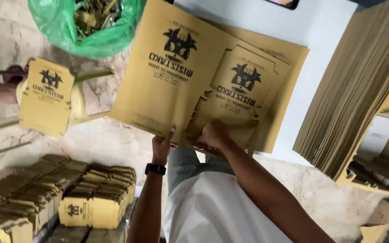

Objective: Manually punching out and separating pre-cut cardboard shapes from larger corrugated board sheets at a workstation.

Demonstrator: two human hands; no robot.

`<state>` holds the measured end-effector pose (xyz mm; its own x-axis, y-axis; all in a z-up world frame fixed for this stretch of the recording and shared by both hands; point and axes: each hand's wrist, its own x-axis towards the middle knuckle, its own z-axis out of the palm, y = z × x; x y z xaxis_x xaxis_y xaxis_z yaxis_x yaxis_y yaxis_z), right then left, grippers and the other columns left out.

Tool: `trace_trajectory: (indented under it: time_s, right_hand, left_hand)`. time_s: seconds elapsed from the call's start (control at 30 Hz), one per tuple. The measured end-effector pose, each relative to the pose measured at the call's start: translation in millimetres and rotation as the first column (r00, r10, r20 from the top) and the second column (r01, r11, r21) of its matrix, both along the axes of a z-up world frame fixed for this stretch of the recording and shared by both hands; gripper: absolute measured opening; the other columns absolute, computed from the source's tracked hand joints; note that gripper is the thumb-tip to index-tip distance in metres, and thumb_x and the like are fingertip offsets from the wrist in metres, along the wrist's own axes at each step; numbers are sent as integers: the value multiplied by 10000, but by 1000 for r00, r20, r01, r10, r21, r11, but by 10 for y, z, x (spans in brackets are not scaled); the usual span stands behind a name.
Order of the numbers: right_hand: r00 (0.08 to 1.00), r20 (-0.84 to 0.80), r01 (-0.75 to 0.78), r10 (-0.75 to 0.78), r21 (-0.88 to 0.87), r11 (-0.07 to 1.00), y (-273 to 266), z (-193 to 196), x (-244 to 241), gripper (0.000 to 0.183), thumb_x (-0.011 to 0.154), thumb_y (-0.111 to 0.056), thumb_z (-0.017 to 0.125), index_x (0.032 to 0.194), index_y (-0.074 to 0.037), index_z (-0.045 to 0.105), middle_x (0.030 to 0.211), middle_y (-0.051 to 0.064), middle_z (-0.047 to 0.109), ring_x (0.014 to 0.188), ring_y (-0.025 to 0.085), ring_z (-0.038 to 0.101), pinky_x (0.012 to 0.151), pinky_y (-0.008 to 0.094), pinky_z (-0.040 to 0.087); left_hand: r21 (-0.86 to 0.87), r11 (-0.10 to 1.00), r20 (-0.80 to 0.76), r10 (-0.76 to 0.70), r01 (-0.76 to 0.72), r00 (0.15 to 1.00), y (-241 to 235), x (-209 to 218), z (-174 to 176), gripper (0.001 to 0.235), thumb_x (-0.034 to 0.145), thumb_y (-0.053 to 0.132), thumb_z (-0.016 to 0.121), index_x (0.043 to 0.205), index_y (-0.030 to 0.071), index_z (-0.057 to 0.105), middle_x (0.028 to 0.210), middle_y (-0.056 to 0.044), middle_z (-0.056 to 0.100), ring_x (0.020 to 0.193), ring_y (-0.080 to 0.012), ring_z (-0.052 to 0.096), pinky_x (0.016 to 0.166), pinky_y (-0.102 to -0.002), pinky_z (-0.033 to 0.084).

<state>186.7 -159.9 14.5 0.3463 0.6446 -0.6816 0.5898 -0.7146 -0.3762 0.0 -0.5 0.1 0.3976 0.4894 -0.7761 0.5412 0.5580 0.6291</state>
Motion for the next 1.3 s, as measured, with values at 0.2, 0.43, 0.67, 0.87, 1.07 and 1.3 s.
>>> trace_trajectory:
  time_s: [0.2,0.43,0.67,0.87,1.07,1.3]
  right_hand:
    - [854,-262,503,-450,190,843,-613,434,-130,593,819,-544,761,528,-124,459,477,33,576,445,177,516,504,349,431]
    - [24,-51,999,-998,30,23,-1578,364,-916,616,881,-464,795,1255,-72,503,1170,240,637,1024,367,690,865,454,616]
    - [-311,-417,946,-854,-53,-319,-1582,206,-1094,509,963,-311,733,1213,91,550,843,199,660,627,255,707,590,342,634]
    - [-262,-349,955,-900,43,-295,-1414,610,-1034,403,890,-262,774,1076,79,665,659,175,671,543,243,708,534,322,616]
    - [-250,-326,941,-912,139,-308,-1086,1348,-893,342,886,-209,761,1022,90,665,643,186,650,519,228,668,508,296,551]
    - [-281,-382,923,-880,145,-357,-1018,1318,-853,334,888,-169,747,1027,113,634,658,184,619,512,232,654,489,302,540]
  left_hand:
    - [-43,981,-121,-192,188,974,160,-3,183,684,944,531,722,979,-152,689,790,-278,733,688,-358,753,607,-433,611]
    - [161,162,-451,-865,974,218,543,229,856,396,871,590,609,771,246,777,611,-6,712,567,-218,730,636,-374,609]
    - [677,-144,-185,-982,722,-22,-286,1114,1055,367,919,418,670,1166,154,733,1110,-116,745,1046,-336,718,897,-489,589]
    - [600,-671,-464,-736,437,-493,-1006,1178,448,622,829,269,592,1373,-31,603,1390,-378,538,1273,-532,538,1059,-745,362]
    - [452,-787,-553,-617,421,-560,-901,1323,1328,837,863,426,657,1401,-185,462,1459,-386,458,1364,-547,425,1068,-803,270]
    - [746,-375,-217,-918,550,-331,-1028,1040,507,632,676,553,743,1155,141,739,859,-182,708,857,-382,731,828,-506,583]
